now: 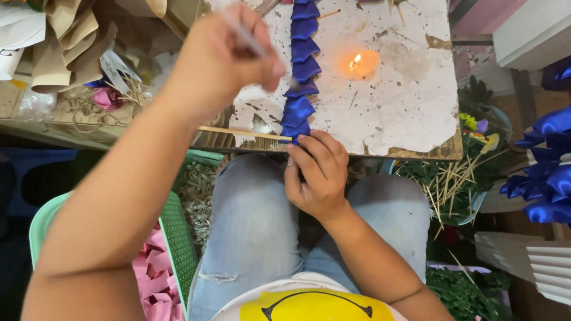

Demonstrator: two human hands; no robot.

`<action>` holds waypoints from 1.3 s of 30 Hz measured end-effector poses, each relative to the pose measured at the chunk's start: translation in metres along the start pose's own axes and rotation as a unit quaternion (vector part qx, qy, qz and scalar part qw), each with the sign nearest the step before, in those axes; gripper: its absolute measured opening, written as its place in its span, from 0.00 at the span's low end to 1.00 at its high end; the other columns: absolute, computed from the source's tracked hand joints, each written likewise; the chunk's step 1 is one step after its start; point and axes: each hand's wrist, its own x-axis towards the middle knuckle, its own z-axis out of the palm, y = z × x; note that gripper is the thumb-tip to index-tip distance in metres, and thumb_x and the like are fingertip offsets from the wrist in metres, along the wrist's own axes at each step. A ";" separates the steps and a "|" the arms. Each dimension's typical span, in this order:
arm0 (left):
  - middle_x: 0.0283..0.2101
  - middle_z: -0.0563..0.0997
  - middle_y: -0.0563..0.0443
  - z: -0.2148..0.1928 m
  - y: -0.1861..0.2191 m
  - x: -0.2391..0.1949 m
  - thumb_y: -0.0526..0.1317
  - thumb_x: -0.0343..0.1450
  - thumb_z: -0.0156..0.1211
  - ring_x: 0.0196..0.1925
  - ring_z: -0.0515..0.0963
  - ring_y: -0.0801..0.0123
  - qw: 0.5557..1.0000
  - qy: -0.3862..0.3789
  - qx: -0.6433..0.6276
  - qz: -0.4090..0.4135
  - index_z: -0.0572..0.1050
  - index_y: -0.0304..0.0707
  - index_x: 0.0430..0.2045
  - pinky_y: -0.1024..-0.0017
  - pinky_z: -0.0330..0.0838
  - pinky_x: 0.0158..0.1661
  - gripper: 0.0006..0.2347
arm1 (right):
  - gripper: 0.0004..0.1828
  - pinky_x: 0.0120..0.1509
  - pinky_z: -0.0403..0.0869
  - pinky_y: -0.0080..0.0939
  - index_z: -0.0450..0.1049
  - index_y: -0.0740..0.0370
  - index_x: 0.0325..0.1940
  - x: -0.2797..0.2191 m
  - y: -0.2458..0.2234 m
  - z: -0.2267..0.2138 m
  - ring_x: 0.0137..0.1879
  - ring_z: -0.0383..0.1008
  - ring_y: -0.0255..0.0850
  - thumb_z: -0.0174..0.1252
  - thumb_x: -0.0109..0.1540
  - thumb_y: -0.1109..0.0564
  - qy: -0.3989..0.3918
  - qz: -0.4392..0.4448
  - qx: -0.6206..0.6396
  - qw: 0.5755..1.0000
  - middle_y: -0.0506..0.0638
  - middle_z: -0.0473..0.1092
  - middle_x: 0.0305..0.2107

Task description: Making a decorative rose by folding blue ribbon and sealing the edges with a candle flame.

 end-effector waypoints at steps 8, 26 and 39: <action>0.33 0.83 0.41 0.008 -0.051 -0.063 0.26 0.65 0.74 0.35 0.86 0.66 0.994 0.054 -0.083 -0.038 0.72 0.30 0.35 0.73 0.85 0.40 0.13 | 0.14 0.67 0.69 0.58 0.81 0.60 0.52 0.051 0.006 -0.034 0.60 0.70 0.62 0.56 0.64 0.60 -0.133 0.051 -0.013 0.990 0.56 0.76 0.49; 0.27 0.82 0.44 0.021 -0.013 -0.060 0.24 0.65 0.65 0.30 0.84 0.65 0.989 0.032 0.078 0.125 0.76 0.33 0.29 0.71 0.82 0.35 0.06 | 0.09 0.80 0.53 0.60 0.84 0.61 0.42 0.055 0.010 -0.032 0.62 0.70 0.53 0.59 0.62 0.66 -0.254 0.097 -0.034 0.962 0.53 0.79 0.41; 0.23 0.78 0.40 0.020 -0.023 -0.052 0.27 0.66 0.61 0.29 0.83 0.46 0.956 -0.047 0.257 0.134 0.75 0.35 0.29 0.59 0.77 0.28 0.04 | 0.08 0.76 0.57 0.61 0.84 0.59 0.47 0.075 0.028 -0.018 0.62 0.67 0.54 0.62 0.65 0.62 -0.254 0.065 -0.051 0.964 0.52 0.80 0.43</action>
